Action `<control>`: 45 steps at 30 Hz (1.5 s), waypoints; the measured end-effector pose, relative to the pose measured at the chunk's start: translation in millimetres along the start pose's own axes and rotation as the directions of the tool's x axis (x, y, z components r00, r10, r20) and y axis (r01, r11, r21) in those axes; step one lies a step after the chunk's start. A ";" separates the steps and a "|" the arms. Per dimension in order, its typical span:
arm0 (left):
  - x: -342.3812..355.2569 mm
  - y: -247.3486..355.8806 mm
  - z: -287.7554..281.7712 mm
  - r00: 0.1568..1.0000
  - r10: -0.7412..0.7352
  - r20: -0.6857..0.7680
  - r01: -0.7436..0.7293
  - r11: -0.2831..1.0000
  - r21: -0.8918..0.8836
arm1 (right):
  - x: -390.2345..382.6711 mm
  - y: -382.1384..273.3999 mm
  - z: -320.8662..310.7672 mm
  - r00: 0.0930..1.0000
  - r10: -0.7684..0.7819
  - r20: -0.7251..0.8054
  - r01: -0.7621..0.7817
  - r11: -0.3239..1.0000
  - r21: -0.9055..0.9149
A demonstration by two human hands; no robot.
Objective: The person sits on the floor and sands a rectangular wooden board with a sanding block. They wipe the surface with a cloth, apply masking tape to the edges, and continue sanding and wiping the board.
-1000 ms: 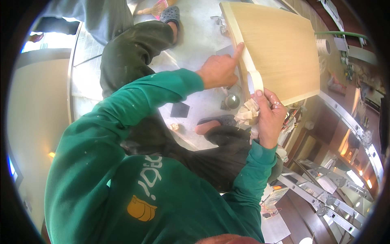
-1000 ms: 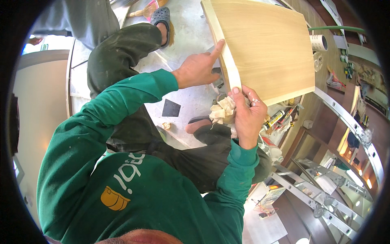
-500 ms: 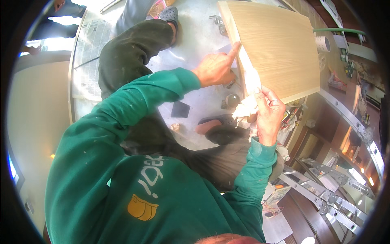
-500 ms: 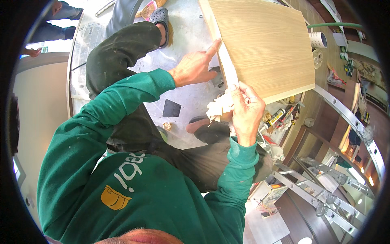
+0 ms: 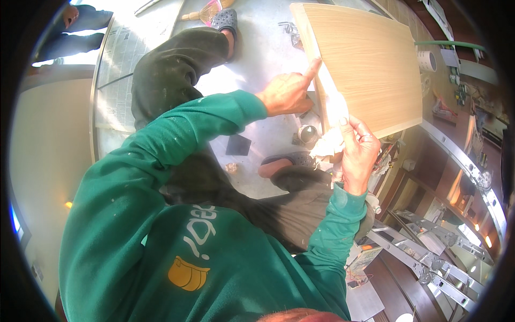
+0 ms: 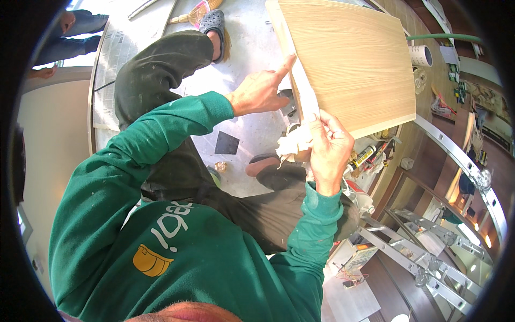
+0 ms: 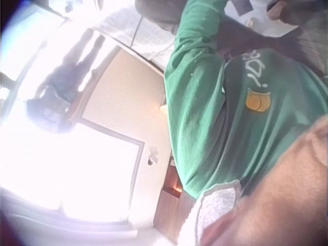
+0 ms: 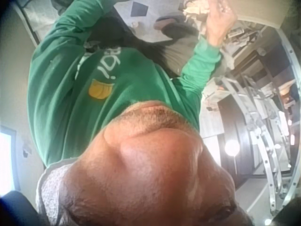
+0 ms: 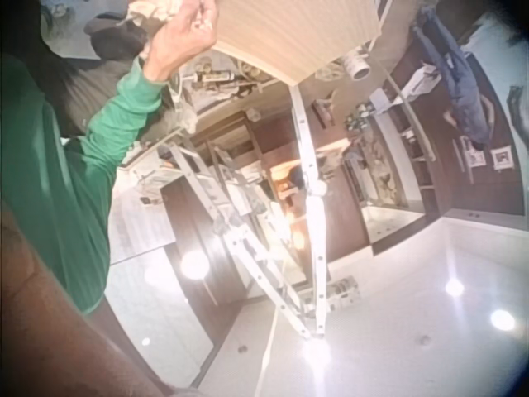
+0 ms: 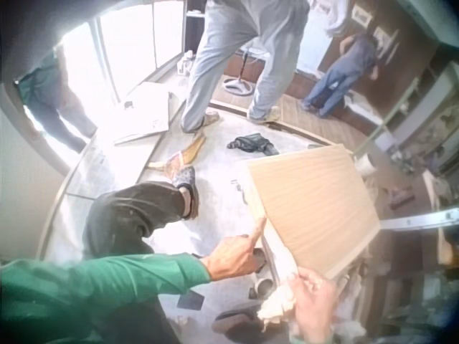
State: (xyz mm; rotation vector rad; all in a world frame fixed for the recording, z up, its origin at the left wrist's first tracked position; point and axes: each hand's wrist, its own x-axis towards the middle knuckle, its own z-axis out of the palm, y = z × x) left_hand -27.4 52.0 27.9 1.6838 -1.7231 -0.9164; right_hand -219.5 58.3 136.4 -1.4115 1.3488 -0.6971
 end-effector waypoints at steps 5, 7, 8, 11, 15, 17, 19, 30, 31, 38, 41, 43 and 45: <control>0.2 1.2 -0.9 1.000 -0.017 0.024 0.017 1.000 -0.014 | 0.4 -0.2 -0.1 1.000 -0.001 0.003 0.001 1.000 -0.008; -0.5 1.1 -0.7 1.000 -0.015 0.020 0.015 1.000 -0.019 | 0.0 -0.4 1.0 1.000 -0.005 -0.006 0.005 1.000 -0.009; -0.5 -0.7 0.4 1.000 -0.006 0.008 0.006 1.000 -0.020 | 0.2 -0.9 1.9 1.000 -0.009 -0.010 0.008 1.000 -0.010; -1.2 -3.3 3.1 1.000 0.008 -0.013 -0.008 1.000 -0.021 | -0.8 -3.4 2.0 1.000 -0.009 -0.010 0.008 0.999 -0.037; -3.1 -2.1 -4.1 1.000 0.001 0.011 -0.001 1.000 0.006 | -0.4 0.7 0.6 1.000 -0.007 -0.007 0.006 0.998 -0.063; -3.0 -6.5 -5.2 1.000 0.010 -0.012 -0.009 0.999 0.043 | 0.3 1.7 0.4 0.999 -0.036 -0.009 0.035 0.993 -0.111; 1.9 -12.7 -11.0 0.999 0.026 -0.042 -0.022 0.996 0.084 | 4.3 4.9 -1.2 0.999 -0.027 -0.032 0.023 0.993 -0.117; 19.8 -31.5 -43.9 0.997 0.042 -0.071 -0.021 0.961 0.277 | 6.4 -4.7 -2.6 0.995 -0.088 -0.050 0.090 0.996 0.029; 19.2 -32.2 -41.3 0.996 0.045 -0.083 -0.021 0.962 0.272 | 6.4 -6.2 -3.2 0.994 -0.096 -0.049 0.099 0.993 0.067; 15.9 -29.6 -40.5 0.992 0.042 -0.119 -0.015 0.976 0.218 | -3.9 -24.9 1.5 0.996 -0.084 -0.007 0.084 0.994 0.072; 14.8 -31.4 -37.0 0.994 0.034 -0.100 -0.012 0.977 0.214 | -4.4 -17.5 3.2 0.996 -0.094 0.003 0.094 0.994 0.053; 14.6 -32.8 -35.6 0.995 0.031 -0.098 -0.011 0.980 0.197 | -4.7 -15.4 4.0 0.996 -0.091 0.004 0.091 0.996 0.022; 14.3 -30.9 -34.4 0.995 0.025 -0.092 -0.008 0.983 0.181 | -4.1 -13.2 3.0 0.996 -0.093 0.007 0.092 0.996 0.009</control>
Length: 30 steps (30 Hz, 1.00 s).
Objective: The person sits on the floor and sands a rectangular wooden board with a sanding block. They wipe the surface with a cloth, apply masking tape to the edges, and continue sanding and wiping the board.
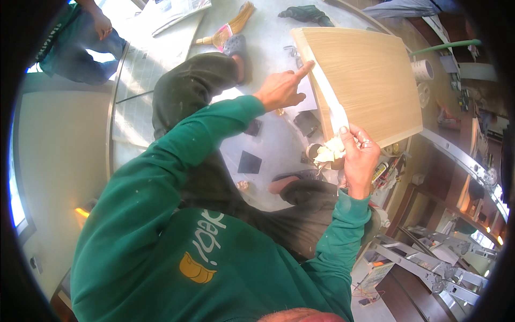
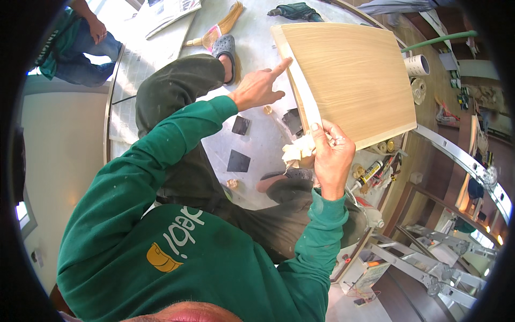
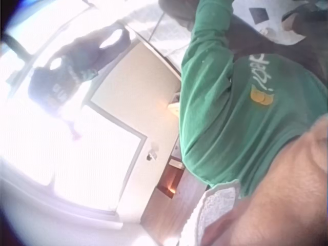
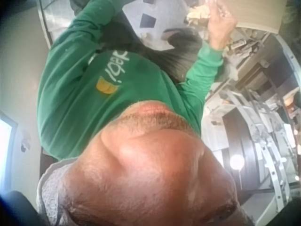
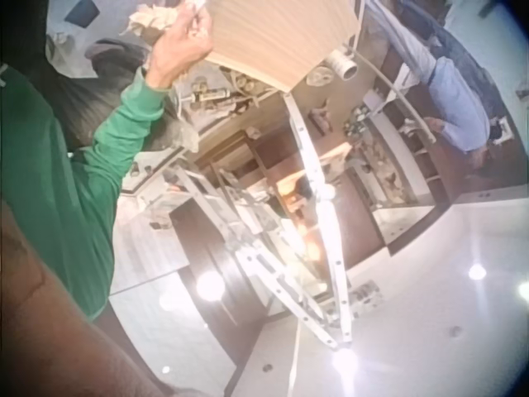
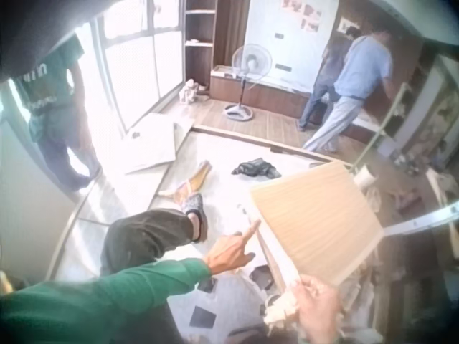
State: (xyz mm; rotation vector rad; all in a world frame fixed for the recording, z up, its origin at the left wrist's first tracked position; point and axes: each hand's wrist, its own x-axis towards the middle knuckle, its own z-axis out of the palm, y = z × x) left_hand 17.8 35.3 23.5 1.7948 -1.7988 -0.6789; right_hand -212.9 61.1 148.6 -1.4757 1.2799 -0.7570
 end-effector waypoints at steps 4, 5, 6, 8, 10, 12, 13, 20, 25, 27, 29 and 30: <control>-0.1 0.1 2.5 1.000 -0.018 0.012 0.018 1.000 -0.007 | 0.5 2.9 -0.2 0.999 -0.034 -0.005 0.033 0.999 -0.036; 0.0 -0.2 3.1 1.000 -0.021 0.014 0.021 1.000 -0.004 | 0.5 2.7 -0.2 1.000 -0.025 -0.001 0.025 0.999 -0.032; 0.1 -0.6 3.6 1.000 -0.021 0.015 0.021 1.000 -0.005 | 0.7 1.9 -0.1 1.000 -0.017 0.003 0.017 0.999 -0.028; 0.3 -1.1 4.1 1.000 -0.019 0.017 0.019 1.000 -0.006 | 1.0 1.9 -0.2 1.000 -0.011 0.006 0.011 1.000 -0.022; 0.5 -0.4 4.9 0.999 -0.025 0.025 0.026 1.000 -0.013 | 1.0 2.6 -0.5 1.000 -0.014 0.005 0.014 1.000 -0.018; 0.5 -1.6 6.4 1.000 -0.014 0.016 0.014 1.000 -0.017 | 1.0 2.3 -0.6 1.000 -0.006 0.007 0.006 1.000 -0.014; 0.5 -3.3 8.3 1.000 0.002 0.004 -0.002 1.000 -0.019 | 0.9 2.4 -0.7 1.000 -0.002 0.007 0.002 1.000 -0.013; 4.1 -10.0 1.1 0.999 0.017 -0.037 -0.015 0.998 0.053 | 2.3 3.1 -4.4 0.997 0.066 0.027 -0.065 0.998 -0.026; 25.4 -16.1 -26.7 0.996 -0.062 -0.061 0.071 0.985 0.160 | 4.6 12.9 -5.4 0.998 0.058 0.019 -0.057 0.998 -0.024; 30.3 -19.4 -32.2 0.995 -0.061 -0.078 0.071 0.988 0.134 | 4.3 14.1 -1.1 1.000 0.005 0.001 -0.005 1.000 -0.011; 28.7 -18.5 -28.3 0.994 -0.075 -0.078 0.085 0.987 0.140 | 4.6 15.2 0.4 1.000 -0.005 -0.004 0.005 1.000 0.015; 25.4 -18.9 -25.2 0.995 -0.075 -0.062 0.082 0.988 0.134 | 4.8 15.9 0.2 1.000 0.013 0.002 -0.013 0.999 0.034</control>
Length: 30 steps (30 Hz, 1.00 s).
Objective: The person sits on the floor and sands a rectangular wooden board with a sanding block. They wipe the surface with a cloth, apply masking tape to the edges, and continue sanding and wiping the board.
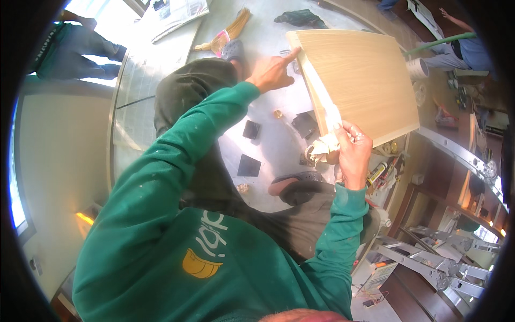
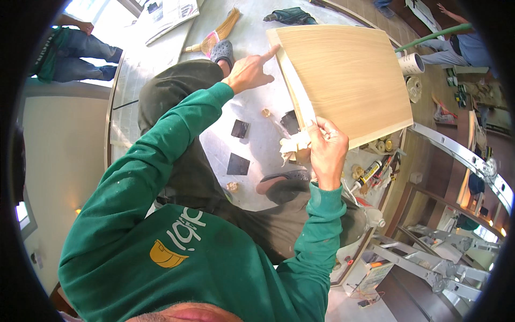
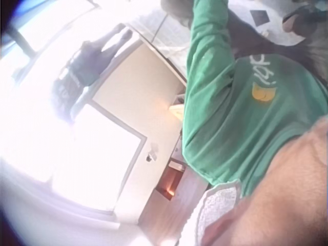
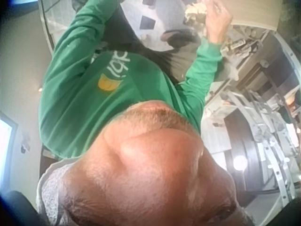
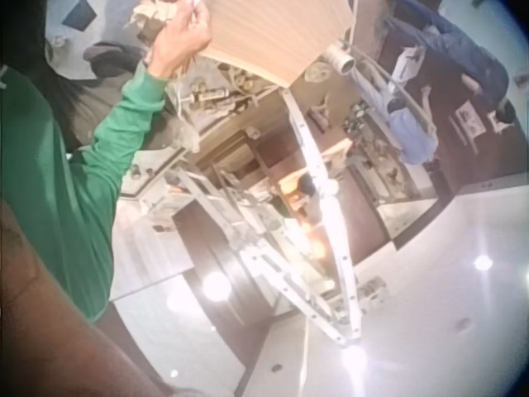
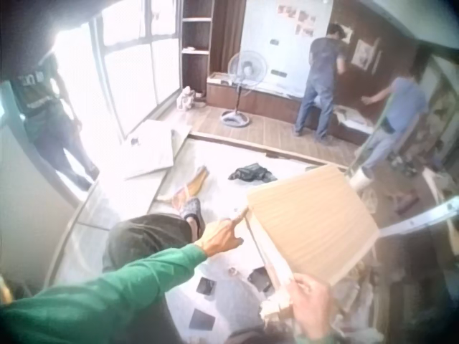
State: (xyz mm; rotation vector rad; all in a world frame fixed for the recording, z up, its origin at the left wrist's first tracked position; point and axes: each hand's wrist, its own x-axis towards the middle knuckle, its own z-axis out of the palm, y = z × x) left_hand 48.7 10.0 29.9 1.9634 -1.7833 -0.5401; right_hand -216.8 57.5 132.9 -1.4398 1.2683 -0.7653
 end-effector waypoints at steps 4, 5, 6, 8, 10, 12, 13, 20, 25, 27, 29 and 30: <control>-17.2 6.7 11.3 0.997 0.069 0.037 -0.069 0.997 -0.021 | 2.2 6.4 -3.5 1.000 0.021 -0.002 -0.021 1.000 -0.014; -17.8 5.4 12.4 0.996 0.086 0.017 -0.086 0.996 -0.019 | 2.0 4.8 -3.5 1.000 0.030 0.000 -0.030 0.999 -0.021; -17.5 3.5 12.8 0.995 0.103 -0.002 -0.103 0.995 -0.017 | 1.8 1.9 -3.5 0.999 0.039 0.001 -0.039 0.999 -0.027; -12.7 -4.1 13.0 0.991 0.123 -0.046 -0.123 0.992 -0.005 | 2.2 2.1 -3.2 0.999 0.035 0.004 -0.034 0.999 -0.021; -4.8 -2.7 2.3 0.999 0.034 -0.026 -0.034 0.999 -0.023 | 2.9 7.6 -4.5 1.000 0.009 -0.001 -0.009 1.000 0.006; -5.3 -1.2 -1.3 1.000 -0.021 -0.004 0.021 0.999 -0.035 | 3.5 6.7 -3.8 1.000 0.006 -0.003 -0.006 1.000 -0.004; -8.3 -0.7 1.5 1.000 -0.028 0.000 0.028 0.999 -0.022 | 3.0 5.6 -3.6 1.000 0.003 -0.003 -0.004 1.000 -0.009; -58.8 42.8 20.9 0.970 0.217 0.111 -0.204 0.972 -0.112 | 1.0 2.1 -3.7 0.999 0.036 -0.006 -0.036 0.999 -0.007; -58.2 46.4 31.5 0.966 0.213 0.147 -0.198 0.974 -0.111 | 1.2 9.2 -6.4 0.998 0.066 0.011 -0.066 0.998 -0.004; -60.0 45.7 31.1 0.968 0.202 0.148 -0.186 0.976 -0.111 | 2.6 12.3 -6.1 0.997 0.079 0.020 -0.079 0.997 -0.019; -61.2 44.9 33.0 0.968 0.202 0.146 -0.185 0.975 -0.120 | 3.7 14.4 -5.6 0.996 0.082 0.020 -0.081 0.996 -0.031; -61.2 44.3 34.5 0.968 0.208 0.143 -0.190 0.973 -0.127 | 4.0 15.2 -5.2 0.997 0.077 0.015 -0.076 0.996 -0.035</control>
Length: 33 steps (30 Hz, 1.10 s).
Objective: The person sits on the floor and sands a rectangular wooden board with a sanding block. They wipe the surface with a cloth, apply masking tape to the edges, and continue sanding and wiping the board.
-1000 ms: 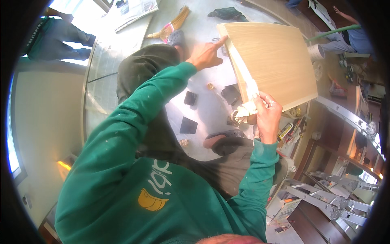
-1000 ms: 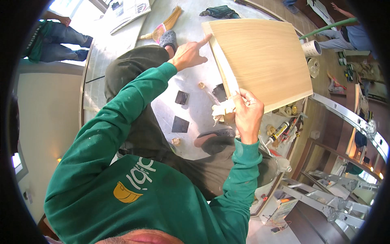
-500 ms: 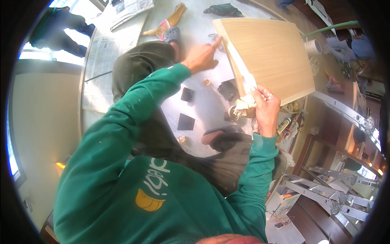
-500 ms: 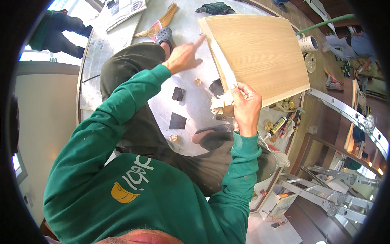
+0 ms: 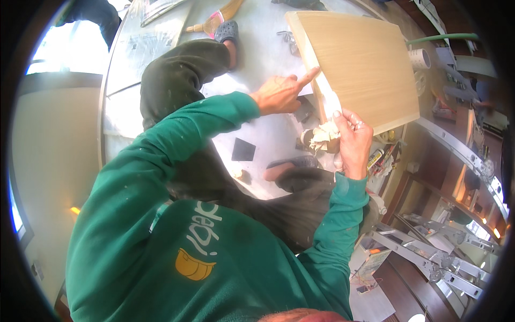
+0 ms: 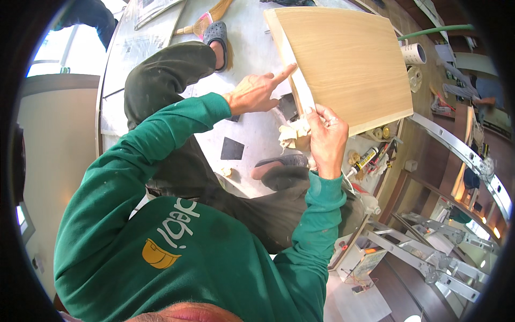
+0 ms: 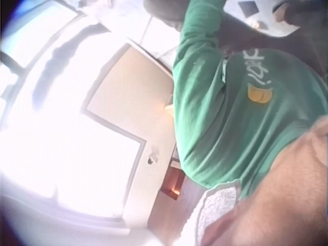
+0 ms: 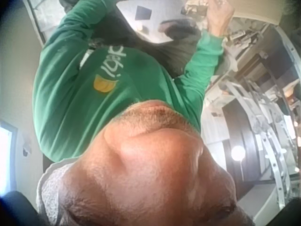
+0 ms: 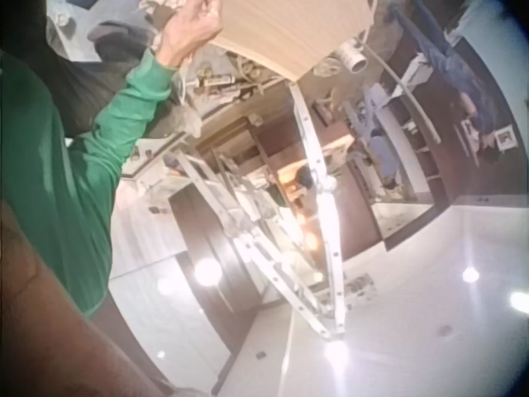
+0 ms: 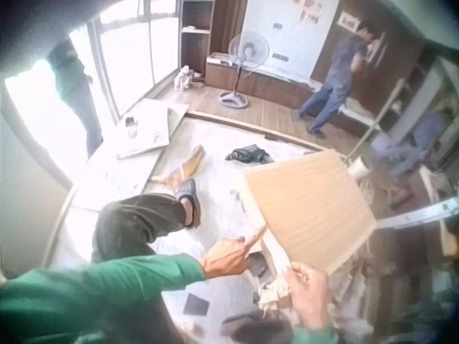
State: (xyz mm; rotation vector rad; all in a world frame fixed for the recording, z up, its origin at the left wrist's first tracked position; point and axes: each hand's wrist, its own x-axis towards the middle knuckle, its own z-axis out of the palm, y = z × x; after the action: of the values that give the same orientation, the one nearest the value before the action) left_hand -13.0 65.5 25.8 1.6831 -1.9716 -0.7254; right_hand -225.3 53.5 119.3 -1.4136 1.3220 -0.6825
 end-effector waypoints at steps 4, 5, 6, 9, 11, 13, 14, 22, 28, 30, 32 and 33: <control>0.7 -1.1 3.3 1.000 0.009 -0.005 -0.009 1.000 -0.013 | 0.2 -2.2 2.0 1.000 0.007 0.001 -0.007 1.000 0.008; 0.5 -1.2 3.4 1.000 0.009 0.001 -0.009 1.000 -0.014 | 0.0 -3.4 2.1 1.000 0.012 0.003 -0.012 1.000 0.006; 0.2 -1.2 3.4 1.000 0.009 0.007 -0.008 1.000 -0.014 | -0.2 -4.7 2.1 1.000 0.017 0.006 -0.017 1.000 0.004; 0.1 0.6 3.4 1.000 -0.005 0.023 0.005 1.000 -0.006 | 0.5 -2.2 1.4 1.000 0.011 0.008 -0.010 1.000 -0.008; 0.4 1.6 3.9 0.999 -0.011 0.035 0.011 1.000 0.001 | 1.7 -0.4 1.5 1.000 0.002 0.003 -0.001 1.000 -0.018; 1.2 1.8 4.4 0.999 -0.011 0.050 0.011 1.000 0.007 | 2.2 0.1 2.1 1.000 -0.006 -0.004 0.006 1.000 -0.027; 1.0 1.5 4.7 0.999 -0.013 0.052 0.012 1.000 0.010 | 1.7 -1.1 2.7 1.000 0.006 -0.002 -0.006 1.000 -0.020; 0.5 1.3 5.4 0.998 -0.010 0.064 0.011 1.000 -0.017 | 0.6 -3.4 2.7 1.000 0.022 0.008 -0.022 0.999 0.049; 0.9 -1.4 8.7 0.998 -0.007 0.068 0.008 1.000 -0.027 | 1.1 -2.3 3.1 1.000 0.007 0.015 -0.008 0.999 0.032; 0.9 -2.1 9.5 0.998 -0.002 0.065 0.004 1.000 -0.027 | 1.9 0.0 2.0 0.999 0.026 0.027 -0.027 0.998 0.059; 0.4 -1.5 9.0 0.998 0.000 0.063 0.002 1.000 -0.027 | 2.0 0.7 1.8 0.999 0.027 0.025 -0.029 0.997 0.067; 0.0 -0.6 8.1 0.998 0.000 0.062 0.002 1.000 -0.027 | 1.6 0.4 2.0 1.000 0.020 0.017 -0.021 0.998 0.061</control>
State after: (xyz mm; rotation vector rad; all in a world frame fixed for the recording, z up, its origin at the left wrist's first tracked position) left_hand -17.7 66.3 19.2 1.6643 -1.9940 -0.8105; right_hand -223.2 52.6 117.9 -1.3523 1.2903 -0.6908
